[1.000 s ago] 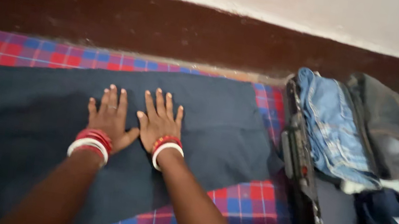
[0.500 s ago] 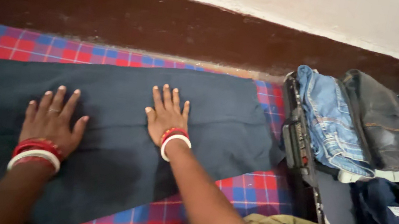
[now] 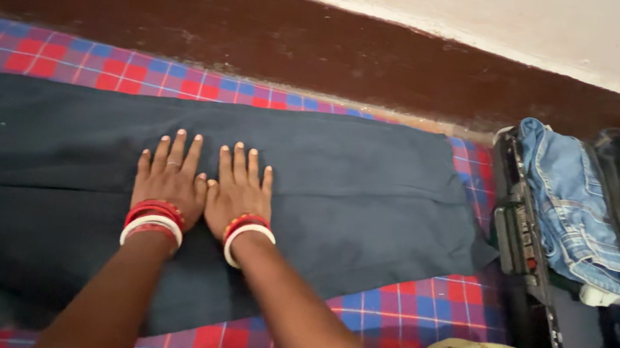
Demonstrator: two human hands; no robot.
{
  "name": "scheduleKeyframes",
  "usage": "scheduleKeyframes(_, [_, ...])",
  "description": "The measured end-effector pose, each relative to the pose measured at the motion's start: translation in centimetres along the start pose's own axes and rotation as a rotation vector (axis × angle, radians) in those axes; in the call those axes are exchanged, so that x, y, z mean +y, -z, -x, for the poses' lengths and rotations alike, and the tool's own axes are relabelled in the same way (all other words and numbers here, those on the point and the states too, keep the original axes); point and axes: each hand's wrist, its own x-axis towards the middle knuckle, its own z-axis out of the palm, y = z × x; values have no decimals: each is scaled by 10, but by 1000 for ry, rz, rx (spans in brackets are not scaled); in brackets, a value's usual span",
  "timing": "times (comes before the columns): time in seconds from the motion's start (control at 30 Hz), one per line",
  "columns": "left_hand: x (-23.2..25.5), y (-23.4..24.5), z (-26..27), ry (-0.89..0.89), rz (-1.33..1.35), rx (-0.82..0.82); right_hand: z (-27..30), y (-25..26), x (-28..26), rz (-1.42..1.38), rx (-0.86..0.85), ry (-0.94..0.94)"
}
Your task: The person folds a blue shirt and blue pants by hand on a bed and places them into a suitcase.
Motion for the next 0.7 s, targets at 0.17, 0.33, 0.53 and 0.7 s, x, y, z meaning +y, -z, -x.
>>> scheduleKeyframes(0.17, [4,4,7,20,15,2,3,2,-1,30,-33,-8])
scheduleKeyframes(0.33, [3,-1,16,38,37,57,2,3,-3,40,-27,-16])
scheduleKeyframes(0.53, [0,-11,12,56,102,31,2,4,-4,30,-32,-17])
scheduleKeyframes(0.7, [1,-7,11,59,95,39,2,6,-3,16,2,1])
